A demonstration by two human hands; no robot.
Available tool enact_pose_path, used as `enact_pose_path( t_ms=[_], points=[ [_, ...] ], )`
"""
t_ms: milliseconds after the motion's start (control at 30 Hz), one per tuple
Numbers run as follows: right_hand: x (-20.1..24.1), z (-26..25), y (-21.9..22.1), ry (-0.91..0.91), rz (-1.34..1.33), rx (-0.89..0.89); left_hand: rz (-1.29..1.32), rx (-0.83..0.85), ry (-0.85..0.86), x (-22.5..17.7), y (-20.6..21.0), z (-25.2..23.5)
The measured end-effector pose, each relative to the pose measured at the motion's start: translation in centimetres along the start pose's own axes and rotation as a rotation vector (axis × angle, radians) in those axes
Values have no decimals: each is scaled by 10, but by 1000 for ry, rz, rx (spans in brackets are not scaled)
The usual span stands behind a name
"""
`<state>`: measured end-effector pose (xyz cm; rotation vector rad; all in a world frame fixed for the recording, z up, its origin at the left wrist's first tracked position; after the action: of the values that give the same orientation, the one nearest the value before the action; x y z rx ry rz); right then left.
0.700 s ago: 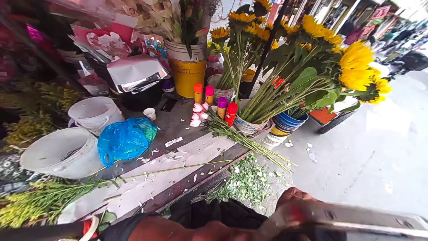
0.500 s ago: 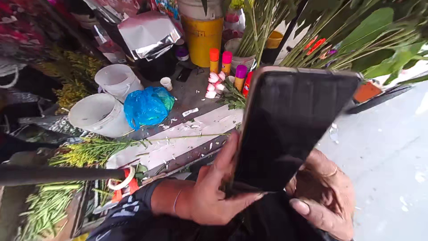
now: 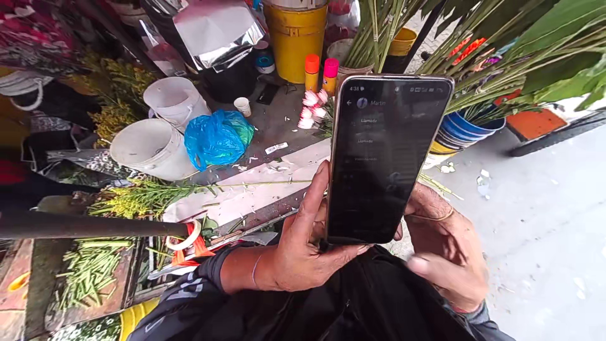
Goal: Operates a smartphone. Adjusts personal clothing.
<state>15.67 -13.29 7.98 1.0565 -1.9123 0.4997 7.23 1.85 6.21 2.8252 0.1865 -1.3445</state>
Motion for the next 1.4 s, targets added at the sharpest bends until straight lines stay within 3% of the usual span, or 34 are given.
enact_pose_path(
  t_ms=[167, 300, 400, 533, 633, 733, 900, 1400],
  points=[
    [-19, -15, -16, -78, -276, -109, 38, 10, -68, 11, 3, -1],
    [-63, -16, -1, 142, -844, -164, 50, 13, -116, 34, 8, -3],
    [-84, -12, 8, 184, -1072, -147, -128, -26, -124, 55, 2, 1],
    [-97, -10, 4, 216, -1142, -144, -720, -72, -41, 61, -12, 10],
    [-105, -7, 3, 273, -1203, -188, -865, -47, -4, 59, -17, 16],
    [-112, -6, 6, 337, -1282, -202, -726, -42, -36, 57, -26, 19],
    [-114, -2, 0, 294, -1299, -234, -487, -80, -65, 62, -40, 30],
    [-97, 2, -5, 152, -1262, -203, -462, -125, -53, 63, -46, 29]
  ],
)
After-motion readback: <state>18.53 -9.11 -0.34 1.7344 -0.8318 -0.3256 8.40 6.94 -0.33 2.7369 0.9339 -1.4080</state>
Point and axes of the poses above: each hand's wrist, its own z-axis away from the middle knuckle, its own y-axis out of the palm, x = y × z, the point moved 7 cm from there along -z, towards the middle knuckle, and after that the axes turned 11 degrees about -z, right-handed, at the moved point
